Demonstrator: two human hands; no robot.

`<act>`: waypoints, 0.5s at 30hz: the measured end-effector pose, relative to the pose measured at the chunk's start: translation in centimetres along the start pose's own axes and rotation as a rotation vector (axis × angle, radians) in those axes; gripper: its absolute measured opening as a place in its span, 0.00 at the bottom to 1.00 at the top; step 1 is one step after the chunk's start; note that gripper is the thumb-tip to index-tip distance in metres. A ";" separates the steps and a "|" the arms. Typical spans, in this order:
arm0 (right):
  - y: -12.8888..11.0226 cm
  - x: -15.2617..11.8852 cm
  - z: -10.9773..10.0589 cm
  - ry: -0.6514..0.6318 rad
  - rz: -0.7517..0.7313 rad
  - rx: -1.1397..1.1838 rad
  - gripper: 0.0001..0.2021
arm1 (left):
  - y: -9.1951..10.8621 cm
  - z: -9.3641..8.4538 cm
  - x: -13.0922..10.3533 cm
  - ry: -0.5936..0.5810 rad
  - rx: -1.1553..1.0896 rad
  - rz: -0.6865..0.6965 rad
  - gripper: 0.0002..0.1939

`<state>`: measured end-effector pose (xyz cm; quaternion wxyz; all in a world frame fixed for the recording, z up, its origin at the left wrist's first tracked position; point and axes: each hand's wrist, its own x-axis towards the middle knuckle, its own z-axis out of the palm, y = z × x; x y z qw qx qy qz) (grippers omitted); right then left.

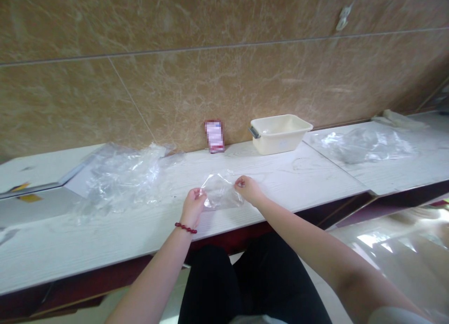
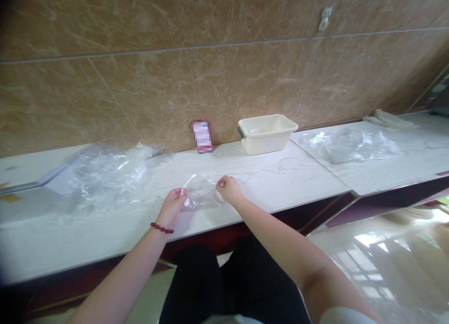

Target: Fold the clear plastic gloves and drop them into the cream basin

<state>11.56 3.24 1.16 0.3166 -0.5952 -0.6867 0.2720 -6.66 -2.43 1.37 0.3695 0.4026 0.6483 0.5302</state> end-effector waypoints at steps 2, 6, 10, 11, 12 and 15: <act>-0.1 0.1 0.2 0.007 0.000 -0.006 0.05 | -0.1 0.0 0.2 -0.011 -0.018 -0.017 0.14; -0.5 0.3 0.4 0.009 0.006 -0.008 0.04 | -0.3 0.0 0.5 -0.016 0.000 -0.019 0.17; -0.6 0.3 0.6 0.032 0.038 0.053 0.12 | -0.6 0.0 1.1 -0.015 0.058 0.024 0.20; -0.5 0.3 0.7 0.040 0.034 0.071 0.15 | -0.7 0.1 1.2 -0.018 0.069 0.029 0.20; -0.4 0.3 0.8 0.047 0.024 0.083 0.17 | -0.7 0.1 1.4 -0.021 0.076 0.032 0.20; 0.1 0.4 1.2 0.059 -0.013 0.090 0.19 | -0.9 -0.1 2.0 -0.021 0.078 0.042 0.22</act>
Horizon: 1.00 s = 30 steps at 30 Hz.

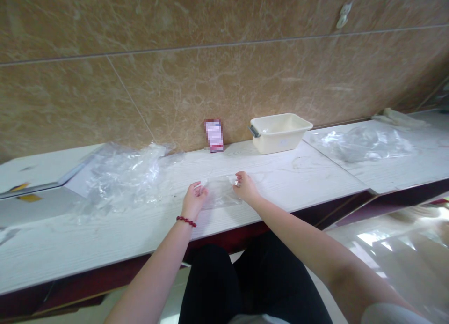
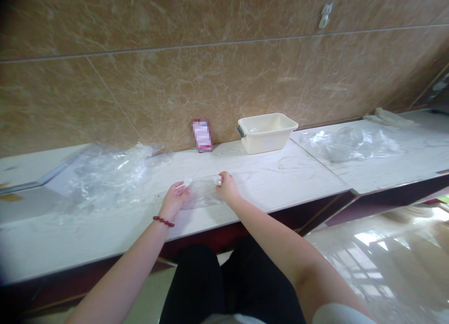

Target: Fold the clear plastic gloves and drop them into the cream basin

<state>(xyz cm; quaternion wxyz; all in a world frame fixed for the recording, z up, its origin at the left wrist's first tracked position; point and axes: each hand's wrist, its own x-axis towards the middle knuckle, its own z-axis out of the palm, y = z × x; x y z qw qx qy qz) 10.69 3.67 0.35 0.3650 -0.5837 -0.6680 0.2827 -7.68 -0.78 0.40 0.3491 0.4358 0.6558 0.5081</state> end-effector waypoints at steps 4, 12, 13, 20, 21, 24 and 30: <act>0.4 0.1 0.2 -0.001 -0.009 0.015 0.19 | -0.3 -1.7 0.2 0.070 0.087 0.050 0.23; 0.7 0.4 0.4 -0.003 -0.008 0.031 0.18 | 1.2 -3.8 -4.1 -0.081 0.153 -0.105 0.29; 0.7 0.4 0.5 -0.003 -0.006 0.029 0.18 | 1.5 -3.7 -4.5 -0.095 0.122 -0.123 0.28; 0.5 0.4 0.3 -0.006 -0.008 0.030 0.18 | 1.4 -3.4 -4.5 -0.134 0.001 -0.153 0.25; 0.5 0.4 0.3 -0.008 -0.005 0.028 0.18 | 1.4 -3.4 -4.4 -0.129 0.004 -0.164 0.24; 0.3 0.4 0.1 -0.020 0.002 0.018 0.18 | 1.4 -3.4 -4.3 -0.121 0.015 -0.220 0.21; 0.2 0.4 0.0 -0.033 0.002 0.008 0.18 | 1.2 -3.4 -3.8 -0.154 0.021 -0.222 0.21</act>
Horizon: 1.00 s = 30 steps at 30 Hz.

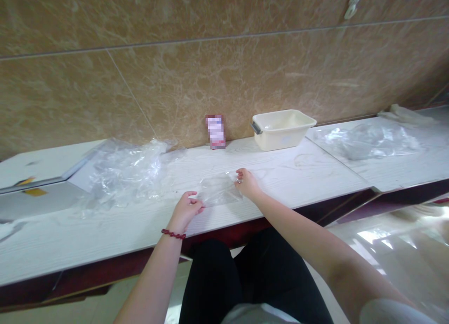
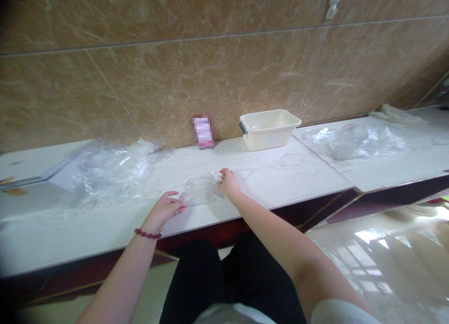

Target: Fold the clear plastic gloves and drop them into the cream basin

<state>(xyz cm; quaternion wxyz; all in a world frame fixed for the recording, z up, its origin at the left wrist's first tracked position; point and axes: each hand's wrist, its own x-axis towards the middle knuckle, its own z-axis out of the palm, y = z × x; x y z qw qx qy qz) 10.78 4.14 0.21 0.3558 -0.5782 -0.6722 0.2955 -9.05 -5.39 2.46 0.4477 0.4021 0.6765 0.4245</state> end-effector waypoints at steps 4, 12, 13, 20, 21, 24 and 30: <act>0.2 0.0 0.1 -0.010 -0.008 -0.004 0.19 | -0.4 -0.2 0.5 0.037 0.095 0.067 0.21; 0.0 -0.1 0.0 -0.018 0.006 -0.024 0.20 | 1.5 -0.2 1.8 -0.009 -0.178 -0.094 0.18; -0.1 -0.2 -0.1 -0.019 0.009 -0.029 0.20 | 1.9 -0.2 2.2 -0.023 -0.219 -0.116 0.16; -0.6 -0.2 -0.4 -0.026 0.023 -0.031 0.19 | 2.6 0.5 4.9 0.006 -0.198 -0.078 0.13; -0.6 -0.2 -0.4 -0.028 0.022 -0.031 0.19 | 2.5 0.7 5.1 0.018 -0.171 -0.056 0.13; -0.6 -0.2 -0.5 -0.033 0.020 -0.037 0.20 | 2.2 0.9 5.4 0.048 -0.058 0.021 0.15; -0.4 -0.1 -0.3 -0.035 0.005 -0.044 0.21 | 1.1 0.5 5.3 0.047 0.474 0.372 0.14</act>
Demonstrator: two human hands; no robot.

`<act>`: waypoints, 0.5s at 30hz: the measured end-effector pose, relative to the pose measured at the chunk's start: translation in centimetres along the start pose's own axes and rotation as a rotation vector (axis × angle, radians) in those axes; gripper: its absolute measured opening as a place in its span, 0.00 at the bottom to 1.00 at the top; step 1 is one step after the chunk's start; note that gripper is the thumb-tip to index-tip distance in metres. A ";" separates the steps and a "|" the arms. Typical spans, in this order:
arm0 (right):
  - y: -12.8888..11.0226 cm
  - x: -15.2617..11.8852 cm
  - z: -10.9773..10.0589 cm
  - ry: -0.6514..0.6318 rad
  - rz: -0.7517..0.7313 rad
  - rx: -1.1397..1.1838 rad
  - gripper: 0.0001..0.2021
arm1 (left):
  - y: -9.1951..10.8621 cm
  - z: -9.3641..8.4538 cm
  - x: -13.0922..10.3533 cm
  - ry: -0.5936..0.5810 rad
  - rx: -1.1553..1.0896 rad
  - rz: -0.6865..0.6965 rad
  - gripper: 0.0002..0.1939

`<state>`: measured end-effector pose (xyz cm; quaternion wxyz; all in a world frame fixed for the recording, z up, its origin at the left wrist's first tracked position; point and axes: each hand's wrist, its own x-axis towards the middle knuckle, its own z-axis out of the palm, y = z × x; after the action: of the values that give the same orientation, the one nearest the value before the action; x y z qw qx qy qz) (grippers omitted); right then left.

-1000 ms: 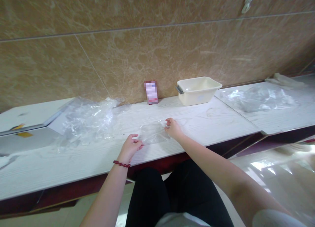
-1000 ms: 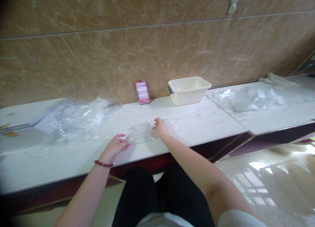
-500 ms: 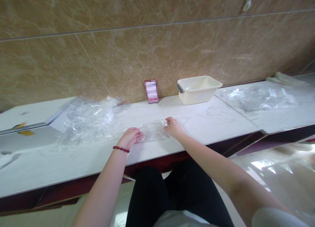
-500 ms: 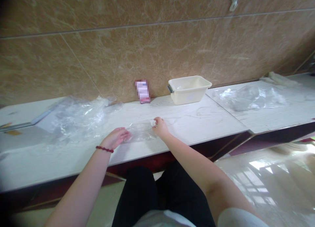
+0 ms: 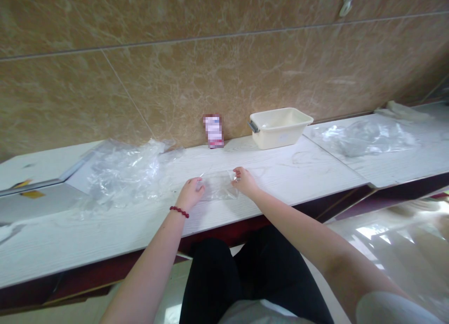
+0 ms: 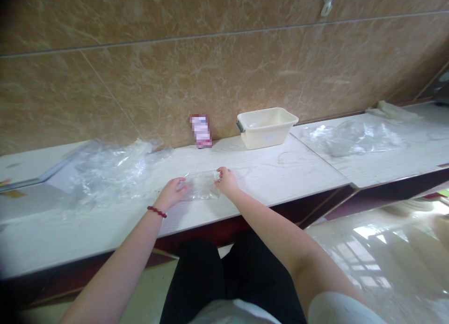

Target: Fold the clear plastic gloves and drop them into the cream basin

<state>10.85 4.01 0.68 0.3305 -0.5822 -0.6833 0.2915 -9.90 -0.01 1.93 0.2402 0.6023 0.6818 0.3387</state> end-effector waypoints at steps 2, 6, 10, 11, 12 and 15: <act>0.2 0.1 0.1 0.000 -0.009 0.006 0.21 | -0.3 0.2 -0.5 -0.046 0.239 0.124 0.16; 0.5 0.3 0.3 -0.004 -0.019 0.013 0.21 | -0.7 0.6 -1.3 -0.049 0.321 0.114 0.20; 0.4 0.5 0.4 -0.012 -0.021 0.012 0.22 | -1.3 1.1 -0.9 -0.027 0.149 0.065 0.22; 0.3 0.5 0.4 -0.015 -0.022 0.007 0.22 | -1.5 1.1 -0.8 -0.025 0.100 0.053 0.23; 0.3 0.6 0.4 -0.017 -0.023 0.003 0.21 | -1.7 1.2 -0.6 -0.024 0.059 0.044 0.23; 0.1 0.6 0.4 -0.027 -0.031 -0.007 0.21 | -2.0 1.1 -0.3 -0.016 -0.016 0.032 0.23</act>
<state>10.58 4.60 0.42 0.3237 -0.5688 -0.6975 0.2917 -10.33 -0.19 -0.33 0.2449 0.6138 0.6675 0.3430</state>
